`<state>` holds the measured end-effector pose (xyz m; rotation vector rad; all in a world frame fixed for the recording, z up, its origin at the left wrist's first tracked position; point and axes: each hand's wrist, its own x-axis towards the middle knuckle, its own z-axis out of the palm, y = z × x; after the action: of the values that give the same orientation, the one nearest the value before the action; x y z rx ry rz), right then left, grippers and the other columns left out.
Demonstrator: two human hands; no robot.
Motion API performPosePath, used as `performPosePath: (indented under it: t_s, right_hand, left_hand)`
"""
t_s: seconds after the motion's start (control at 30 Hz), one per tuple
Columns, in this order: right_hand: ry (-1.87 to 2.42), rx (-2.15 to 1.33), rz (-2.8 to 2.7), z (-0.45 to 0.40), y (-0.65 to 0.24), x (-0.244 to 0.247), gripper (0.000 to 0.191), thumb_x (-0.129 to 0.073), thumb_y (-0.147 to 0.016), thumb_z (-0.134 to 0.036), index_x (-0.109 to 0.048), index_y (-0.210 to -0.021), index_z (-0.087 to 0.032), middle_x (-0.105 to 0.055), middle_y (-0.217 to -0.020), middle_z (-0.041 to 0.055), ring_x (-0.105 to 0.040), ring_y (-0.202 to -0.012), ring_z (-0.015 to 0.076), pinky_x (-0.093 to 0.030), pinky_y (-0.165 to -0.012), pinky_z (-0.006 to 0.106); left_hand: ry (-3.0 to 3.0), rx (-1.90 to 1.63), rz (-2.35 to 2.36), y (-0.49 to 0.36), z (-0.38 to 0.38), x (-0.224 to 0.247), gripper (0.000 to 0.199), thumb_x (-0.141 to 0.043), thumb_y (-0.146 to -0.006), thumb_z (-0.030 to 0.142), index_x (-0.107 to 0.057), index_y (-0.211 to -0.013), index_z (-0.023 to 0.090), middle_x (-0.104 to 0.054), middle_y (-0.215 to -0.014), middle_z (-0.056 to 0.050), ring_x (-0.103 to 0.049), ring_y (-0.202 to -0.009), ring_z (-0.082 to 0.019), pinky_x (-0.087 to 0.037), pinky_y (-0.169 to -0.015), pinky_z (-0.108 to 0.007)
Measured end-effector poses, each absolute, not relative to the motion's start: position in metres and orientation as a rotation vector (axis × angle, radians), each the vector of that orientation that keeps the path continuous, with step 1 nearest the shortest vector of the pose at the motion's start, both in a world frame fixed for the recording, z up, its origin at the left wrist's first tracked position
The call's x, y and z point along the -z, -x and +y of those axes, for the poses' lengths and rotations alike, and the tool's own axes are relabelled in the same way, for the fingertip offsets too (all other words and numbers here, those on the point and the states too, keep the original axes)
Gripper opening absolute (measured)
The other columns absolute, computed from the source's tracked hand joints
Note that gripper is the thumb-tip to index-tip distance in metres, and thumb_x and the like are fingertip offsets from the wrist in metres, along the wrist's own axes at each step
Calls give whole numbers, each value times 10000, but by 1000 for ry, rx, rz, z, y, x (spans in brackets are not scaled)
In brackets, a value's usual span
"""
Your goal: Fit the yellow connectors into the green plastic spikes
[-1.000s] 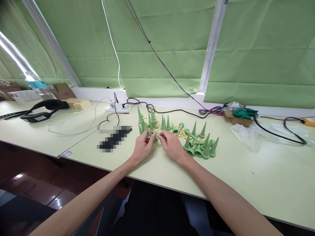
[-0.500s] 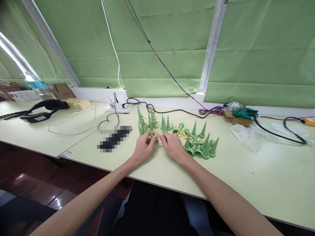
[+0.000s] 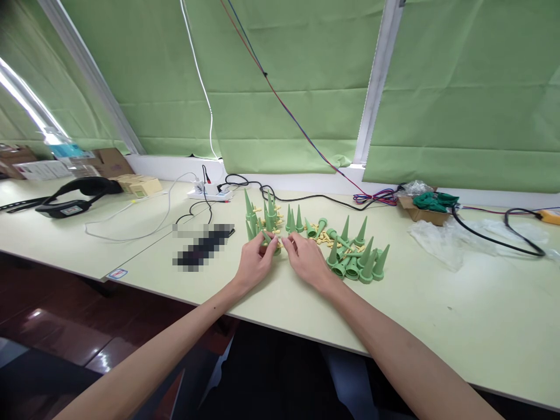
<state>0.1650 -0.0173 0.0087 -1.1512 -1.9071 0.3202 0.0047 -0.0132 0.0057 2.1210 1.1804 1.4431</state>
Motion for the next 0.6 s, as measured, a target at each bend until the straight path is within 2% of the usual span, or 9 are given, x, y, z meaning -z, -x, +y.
performPosePath:
  t_s: [0.07, 0.17, 0.4, 0.6]
  right_hand:
    - [1086, -368, -1924, -19, -165, -10, 248, -396, -997, -365, -533, -855, -215, -599, -680, -10, -530, -588, 154, -364, -594, 269]
    - [1037, -386, -1950, -19, -164, -10, 182, -410, -988, -308, -524, -884, -213, -595, -707, -6, -531, -615, 156, -368, -603, 269]
    - [960, -409, -1929, -18, -166, -10, 126, -433, -967, -245, -535, -908, -201, -593, -731, 1, -531, -635, 152, -394, -633, 270]
    - [944, -459, -1902, -19, -166, -12, 139, -443, -966, -258, -543, -893, -196, -595, -746, 2, -531, -640, 145, -387, -635, 264]
  left_hand:
    - [-2095, -1461, 1189, -5, -13, -7, 218, -473, -941, 372, -538, -858, 181, -553, -675, 20, -374, -447, -65, -315, -465, -216]
    - [-2080, -1468, 1194, -5, -14, -7, 222, -476, -940, 376, -542, -862, 180, -562, -684, 16, -377, -444, -62, -321, -462, -215]
    - [-2018, -1477, 1162, -5, -14, -6, 234, -490, -933, 399, -546, -878, 178, -542, -668, 24, -363, -422, -48, -307, -430, -203]
    - [-1981, -1451, 1156, -4, -14, -6, 243, -486, -931, 415, -535, -896, 179, -524, -657, 35, -366, -413, -44, -300, -412, -196]
